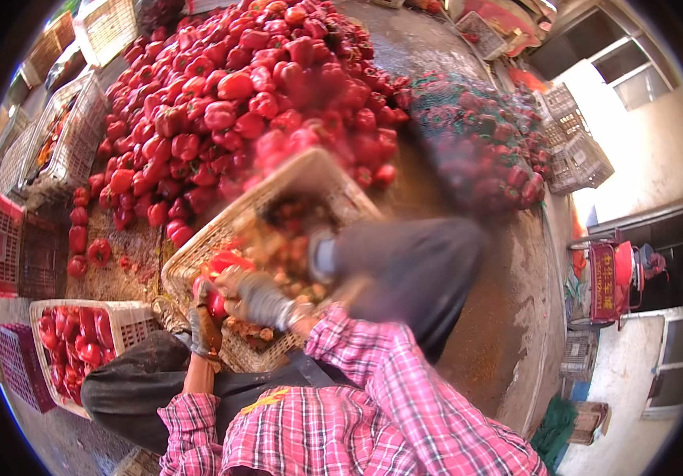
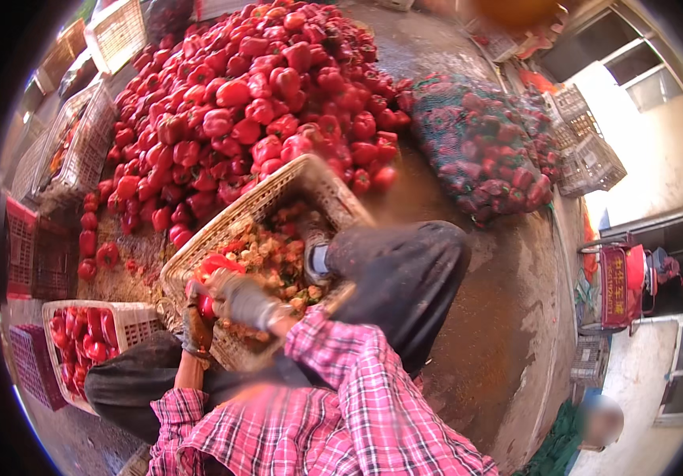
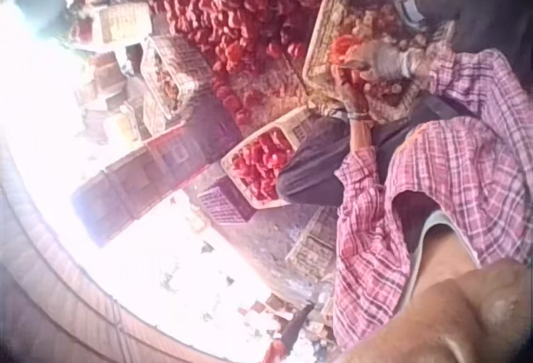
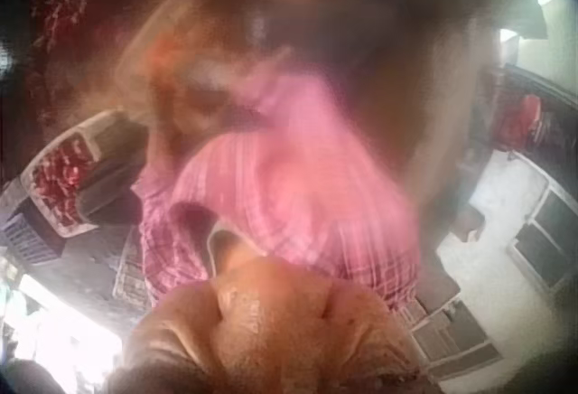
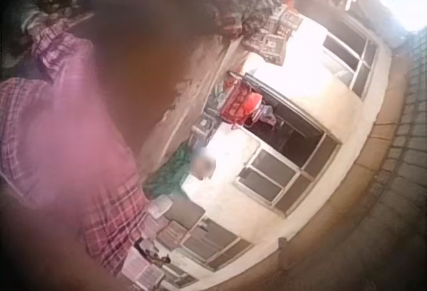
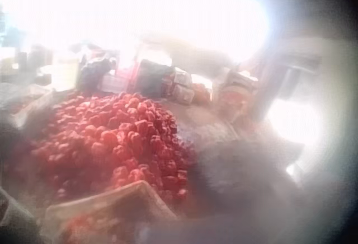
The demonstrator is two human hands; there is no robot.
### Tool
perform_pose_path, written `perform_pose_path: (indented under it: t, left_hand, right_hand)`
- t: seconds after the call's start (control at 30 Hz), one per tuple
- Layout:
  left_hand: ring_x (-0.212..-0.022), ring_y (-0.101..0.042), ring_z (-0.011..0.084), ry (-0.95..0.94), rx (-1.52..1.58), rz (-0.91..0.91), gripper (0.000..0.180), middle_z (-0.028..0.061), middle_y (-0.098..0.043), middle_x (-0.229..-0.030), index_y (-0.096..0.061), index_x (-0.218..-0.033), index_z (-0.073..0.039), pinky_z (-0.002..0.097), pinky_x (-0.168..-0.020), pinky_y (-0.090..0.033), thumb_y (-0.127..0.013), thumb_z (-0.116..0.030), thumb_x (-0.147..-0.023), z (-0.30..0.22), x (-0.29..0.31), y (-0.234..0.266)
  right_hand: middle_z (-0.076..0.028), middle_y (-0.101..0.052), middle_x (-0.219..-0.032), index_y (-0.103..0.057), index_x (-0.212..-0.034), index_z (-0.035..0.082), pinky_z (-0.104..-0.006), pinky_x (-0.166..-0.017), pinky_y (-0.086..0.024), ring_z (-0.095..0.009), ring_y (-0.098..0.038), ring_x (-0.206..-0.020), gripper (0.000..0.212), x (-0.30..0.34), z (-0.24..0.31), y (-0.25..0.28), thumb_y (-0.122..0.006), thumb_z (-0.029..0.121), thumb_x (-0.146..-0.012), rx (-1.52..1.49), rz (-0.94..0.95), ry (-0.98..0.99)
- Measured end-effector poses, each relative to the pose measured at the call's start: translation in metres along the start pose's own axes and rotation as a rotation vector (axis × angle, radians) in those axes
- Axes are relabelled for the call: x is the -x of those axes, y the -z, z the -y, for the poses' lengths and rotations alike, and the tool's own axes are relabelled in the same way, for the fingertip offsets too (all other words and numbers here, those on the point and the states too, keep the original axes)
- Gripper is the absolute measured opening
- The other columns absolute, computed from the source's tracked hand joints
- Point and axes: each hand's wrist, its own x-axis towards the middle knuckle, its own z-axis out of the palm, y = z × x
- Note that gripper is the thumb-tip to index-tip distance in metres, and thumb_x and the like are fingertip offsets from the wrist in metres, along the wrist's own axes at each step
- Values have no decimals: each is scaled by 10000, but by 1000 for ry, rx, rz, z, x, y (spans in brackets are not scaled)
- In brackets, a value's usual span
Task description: The person sorts red bell peppers by hand, picking them from a large pile and placing them into crates.
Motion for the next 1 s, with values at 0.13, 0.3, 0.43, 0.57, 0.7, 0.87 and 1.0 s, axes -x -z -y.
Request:
perform_pose_path:
  t: [0.13,0.3,0.43,0.57,0.7,0.87,1.0]
  left_hand:
    - [-816,-701,181,-2,160,-54,372,17,-704,-1001,-632,-1165,-154,327,-656,-586,-627,-462,-957,-6,19,-22]
    - [-988,-688,218,191,290,50,441,60,-690,-1133,-607,-1252,-139,378,-827,-584,-649,-452,-944,5,15,0]
    - [-1063,-673,265,255,390,66,487,104,-683,-1196,-592,-1287,-95,440,-955,-543,-628,-451,-958,1,16,-22]
    - [-1050,-675,272,240,390,131,519,114,-687,-1179,-586,-1285,-83,445,-948,-543,-577,-497,-971,-5,19,-57]
    - [-939,-666,209,141,374,47,423,68,-689,-1066,-584,-1248,-81,378,-852,-546,-582,-414,-987,38,6,24]
    - [-879,-638,178,56,417,-105,342,47,-684,-1028,-625,-1171,-89,346,-801,-534,-629,-363,-967,-7,42,-23]
    - [-832,-616,154,-300,279,-202,277,30,-680,-997,-658,-1110,-95,320,-761,-524,-667,-323,-952,-102,53,-13]
  right_hand:
    - [-223,-683,-1054,-600,-1220,48,-440,-864,-523,-398,-656,-1003,592,-6,4,-12,-798,207,-685,-108,310,-221]
    - [-206,-713,-870,-695,-958,42,-457,-671,-548,-349,-702,-802,419,-10,-30,-65,-765,341,-674,90,439,-207]
    - [-202,-705,-821,-709,-880,39,-439,-653,-558,-345,-703,-757,369,-4,-1,-37,-756,326,-652,118,437,-213]
    - [-210,-674,-828,-672,-914,21,-440,-734,-538,-376,-676,-798,381,13,-6,-32,-777,260,-637,43,235,-112]
    - [-173,-645,-764,-666,-902,8,-412,-695,-509,-308,-636,-722,386,10,-24,-54,-753,340,-726,24,80,89]
    - [-26,-614,-661,-689,-907,54,-306,-515,-485,-155,-577,-556,229,5,74,-8,-646,278,-930,-477,41,145]
    - [-26,-678,-784,-680,-1049,32,-245,-512,-477,-103,-606,-577,267,4,63,-3,-721,208,-853,-1028,76,-484]
